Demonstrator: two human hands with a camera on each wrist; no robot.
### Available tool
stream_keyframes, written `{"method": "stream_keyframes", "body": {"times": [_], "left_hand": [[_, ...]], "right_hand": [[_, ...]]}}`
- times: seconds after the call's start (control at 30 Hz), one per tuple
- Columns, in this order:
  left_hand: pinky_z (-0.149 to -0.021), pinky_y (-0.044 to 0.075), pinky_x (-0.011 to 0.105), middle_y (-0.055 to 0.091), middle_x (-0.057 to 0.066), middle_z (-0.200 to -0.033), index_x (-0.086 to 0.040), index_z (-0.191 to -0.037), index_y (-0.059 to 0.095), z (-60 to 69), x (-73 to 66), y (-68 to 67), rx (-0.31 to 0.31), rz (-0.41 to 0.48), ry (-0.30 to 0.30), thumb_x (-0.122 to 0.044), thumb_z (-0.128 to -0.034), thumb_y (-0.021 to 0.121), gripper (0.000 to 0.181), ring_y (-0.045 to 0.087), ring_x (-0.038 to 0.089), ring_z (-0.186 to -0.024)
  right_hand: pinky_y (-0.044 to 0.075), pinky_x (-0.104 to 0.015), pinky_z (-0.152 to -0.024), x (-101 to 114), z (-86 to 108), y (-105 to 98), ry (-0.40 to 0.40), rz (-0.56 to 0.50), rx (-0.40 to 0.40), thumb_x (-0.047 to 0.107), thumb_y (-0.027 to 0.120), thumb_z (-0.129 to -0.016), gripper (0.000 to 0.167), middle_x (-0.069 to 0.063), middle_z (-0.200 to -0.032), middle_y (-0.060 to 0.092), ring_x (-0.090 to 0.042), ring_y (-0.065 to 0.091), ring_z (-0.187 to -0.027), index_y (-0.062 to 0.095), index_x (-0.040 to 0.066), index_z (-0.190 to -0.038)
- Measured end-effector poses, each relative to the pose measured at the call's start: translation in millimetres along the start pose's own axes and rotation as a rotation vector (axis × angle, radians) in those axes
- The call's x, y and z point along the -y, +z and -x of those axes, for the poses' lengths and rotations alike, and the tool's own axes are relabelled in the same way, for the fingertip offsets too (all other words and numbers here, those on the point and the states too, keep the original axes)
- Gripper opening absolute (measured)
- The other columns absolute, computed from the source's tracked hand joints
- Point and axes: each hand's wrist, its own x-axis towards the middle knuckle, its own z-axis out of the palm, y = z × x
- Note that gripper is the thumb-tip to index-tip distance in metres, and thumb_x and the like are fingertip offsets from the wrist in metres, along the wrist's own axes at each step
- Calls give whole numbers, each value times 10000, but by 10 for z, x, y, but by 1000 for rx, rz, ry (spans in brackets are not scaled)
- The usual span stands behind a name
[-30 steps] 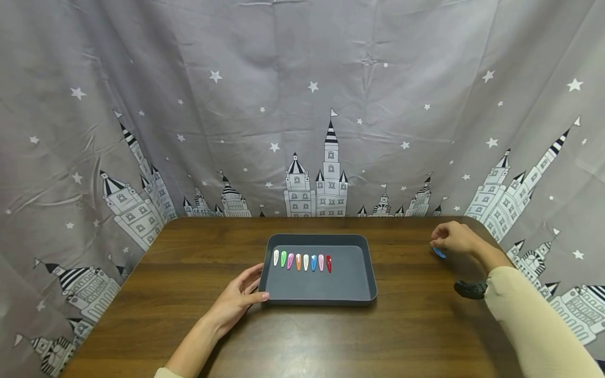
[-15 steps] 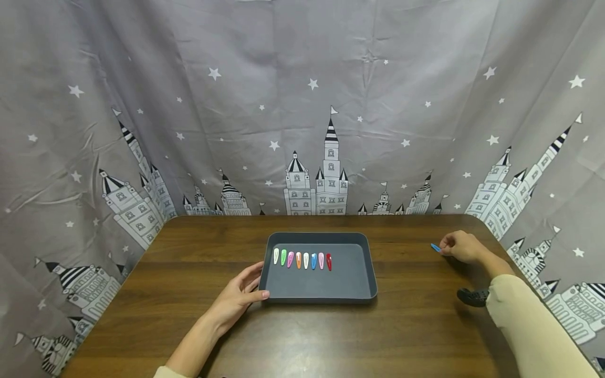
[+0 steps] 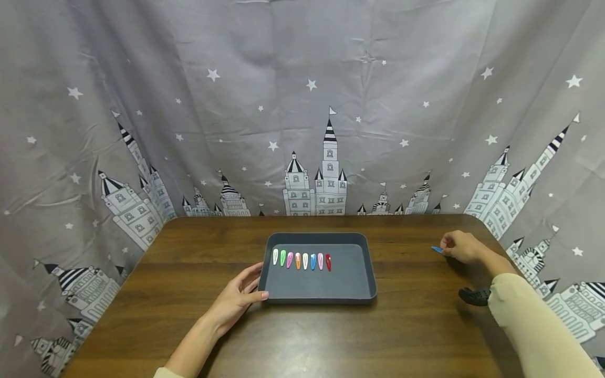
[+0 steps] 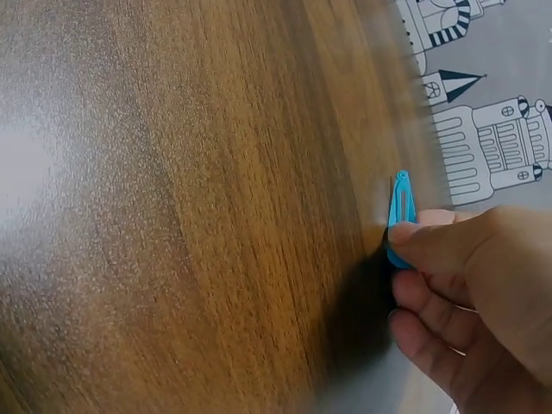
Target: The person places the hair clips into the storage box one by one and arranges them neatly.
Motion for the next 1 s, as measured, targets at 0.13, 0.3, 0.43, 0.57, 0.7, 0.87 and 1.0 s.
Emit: {"method": "stream_keyframes", "body": {"times": [0.13, 0.3, 0.43, 0.57, 0.7, 0.87, 1.0], "left_hand": [[-1080, 393, 285, 243, 185, -1665, -14, -1594, 297, 5, -12, -4, 2, -4, -1, 95, -904, 713, 813, 249, 341, -1518], [-1093, 380, 295, 232, 188, -1668, -13, -1595, 290, 17, -22, -20, -2, -13, 3, 75, -903, 727, 823, 239, 346, -1522], [-1054, 412, 259, 244, 182, -1663, -23, -1596, 296, 19, -8, -18, -8, -19, -6, 67, -902, 736, 827, 250, 344, -1518], [-1025, 434, 244, 278, 180, -1648, -34, -1592, 314, 1, 25, -5, -10, -17, -8, 63, -895, 745, 826, 266, 340, -1512], [-1038, 430, 259, 283, 188, -1644, -30, -1594, 307, -9, 54, 5, 5, -12, -6, 60, -895, 746, 830, 263, 344, -1512], [-1049, 420, 269, 267, 194, -1651, -27, -1595, 304, 5, 48, -8, 5, -9, -5, 61, -901, 741, 825, 254, 345, -1517], [-1049, 421, 270, 259, 186, -1657, -34, -1594, 309, 31, 23, -19, -1, -4, -1, 66, -904, 735, 817, 249, 337, -1521]], "right_hand": [[399, -355, -628, 7, -25, -5, -18, 3, -28, 44, 710, -897, 91, 65, -736, 589, -151, 491, -672, 663, 78, -826], [388, -360, -622, 105, -78, -35, -43, -23, -77, 57, 687, -934, 109, 65, -741, 593, -150, 479, -666, 656, 103, -840], [419, -340, -609, 220, -125, -90, -63, -69, -61, 20, 648, -955, 117, 40, -753, 615, -145, 523, -667, 625, 90, -865], [444, -323, -604, 313, -161, -129, -74, -77, -41, 0, 634, -958, 119, 27, -765, 636, -137, 555, -677, 624, 84, -874], [396, -345, -612, 406, -219, -137, -74, -16, -66, 49, 645, -950, 99, 47, -758, 580, -151, 484, -661, 640, 105, -868], [392, -356, -631, 620, -359, -122, -76, -24, -62, 84, 642, -976, 116, -1, -789, 645, -155, 475, -657, 697, 104, -876], [404, -357, -649, 839, -473, -108, -102, -53, -19, 90, 657, -993, 142, -34, -827, 692, -156, 490, -679, 744, 121, -885]]}}
